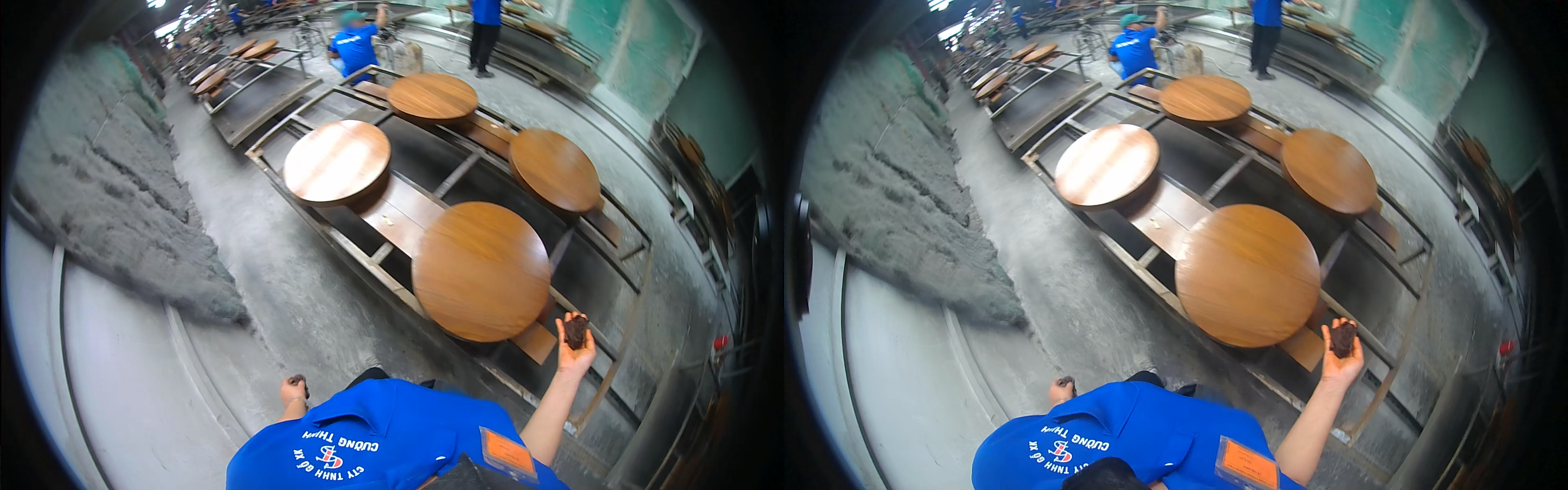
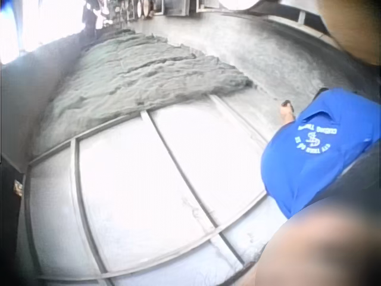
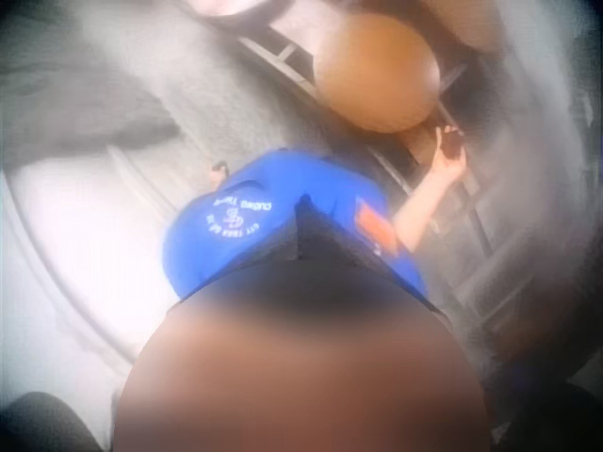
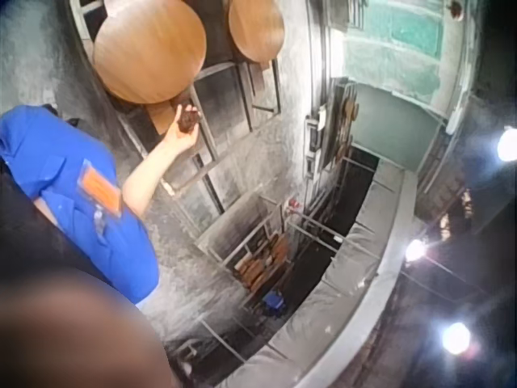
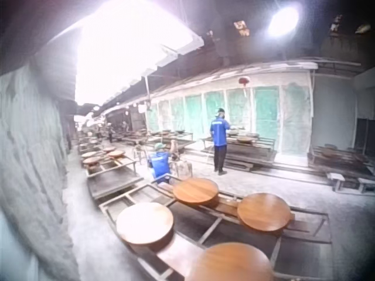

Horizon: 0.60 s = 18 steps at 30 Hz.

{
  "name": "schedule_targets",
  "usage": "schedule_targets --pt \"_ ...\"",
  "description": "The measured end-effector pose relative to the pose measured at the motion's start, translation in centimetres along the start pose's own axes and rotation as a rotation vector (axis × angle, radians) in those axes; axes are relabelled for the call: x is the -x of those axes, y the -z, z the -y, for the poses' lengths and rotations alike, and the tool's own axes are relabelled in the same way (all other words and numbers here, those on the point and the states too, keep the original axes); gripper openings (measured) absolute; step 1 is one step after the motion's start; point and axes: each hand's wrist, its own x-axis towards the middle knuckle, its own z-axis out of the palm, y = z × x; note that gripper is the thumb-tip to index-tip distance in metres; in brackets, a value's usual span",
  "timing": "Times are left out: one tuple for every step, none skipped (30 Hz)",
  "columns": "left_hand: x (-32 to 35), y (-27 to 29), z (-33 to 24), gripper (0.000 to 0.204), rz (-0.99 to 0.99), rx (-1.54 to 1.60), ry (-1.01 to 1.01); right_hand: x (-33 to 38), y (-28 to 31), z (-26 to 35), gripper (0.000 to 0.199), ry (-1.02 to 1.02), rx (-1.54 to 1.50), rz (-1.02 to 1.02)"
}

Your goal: The person repeatedly wipes and buffs several round wooden tabletops using a small abrasive pad and a cloth. The person alternates between applying the pad and wiping with the cloth, moving between multiple tabletops on metal racks.

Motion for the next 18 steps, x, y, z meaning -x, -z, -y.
schedule_targets --pt "-0.5 0.6 1.8 0.039 -0.047 0.064 0.06 0.8 -2.1 -3.2 0.045 -0.05 -0.007 0.034" --pt "-1.3 0.7 3.3 0.04 -0.01 0.122 0.125 1.7 -3.9 -6.5 0.048 -0.116 -0.039 0.074" --pt "-2.6 0.9 4.7 0.041 0.007 0.157 0.167 2.6 -5.5 -9.9 0.049 -0.178 -0.068 0.098" --pt "-3.9 1.0 6.2 0.042 -0.006 0.182 0.184 3.3 -6.9 -13.3 0.049 -0.231 -0.094 0.133" --pt "-5.9 1.0 7.2 0.044 0.029 0.146 0.136 4.0 -8.0 -16.8 0.049 -0.302 -0.146 0.193" --pt "-7.9 1.1 8.1 0.045 0.031 0.101 0.062 4.6 -8.9 -20.3 0.047 -0.348 -0.155 0.271" --pt "-9.9 1.4 8.9 0.046 0.072 0.044 0.063 5.2 -9.8 -23.9 0.047 -0.365 -0.175 0.29" --pt "-12.1 1.8 9.2 0.047 0.059 0.083 -0.007 5.6 -10.6 -27.3 0.047 -0.397 -0.201 0.334" --pt "-14.1 2.4 9.2 0.048 0.087 0.108 -0.001 5.9 -11.5 -30.4 0.047 -0.427 -0.217 0.372" --pt "-15.1 2.7 9.2 0.05 0.124 0.126 0.015 6.1 -12.4 -33.8 0.05 -0.394 -0.176 0.329" --pt "-16.1 3.2 8.8 0.05 0.081 0.139 0.007 6.5 -13.2 -36.7 0.047 -0.481 -0.25 0.328" --pt "-17.7 4.0 7.7 0.051 0.031 0.155 -0.01 6.9 -14.3 -39.7 0.045 -0.547 -0.253 0.398" --pt "-19.3 4.9 6.2 0.052 -0.01 0.144 -0.003 7.3 -15.2 -42.5 0.043 -0.543 -0.234 0.349" --pt "-20.5 5.7 4.8 0.049 -0.045 0.185 0.0 7.9 -16.2 -44.9 0.041 -0.577 -0.213 0.37" --pt "-21.4 6.6 3.6 0.048 -0.054 0.24 -0.012 8.4 -17.1 -47.0 0.041 -0.647 -0.215 0.373" --pt "-22.6 7.5 2.2 0.046 -0.075 0.276 -0.046 8.9 -18.0 -48.9 0.041 -0.681 -0.191 0.378" --pt "-23.8 8.2 0.8 0.045 -0.09 0.289 -0.072 9.3 -18.8 -50.4 0.041 -0.733 -0.187 0.418" --pt "-24.8 8.8 -0.5 0.045 -0.077 0.334 -0.119 9.5 -19.8 -51.9 0.039 -0.735 -0.129 0.424"
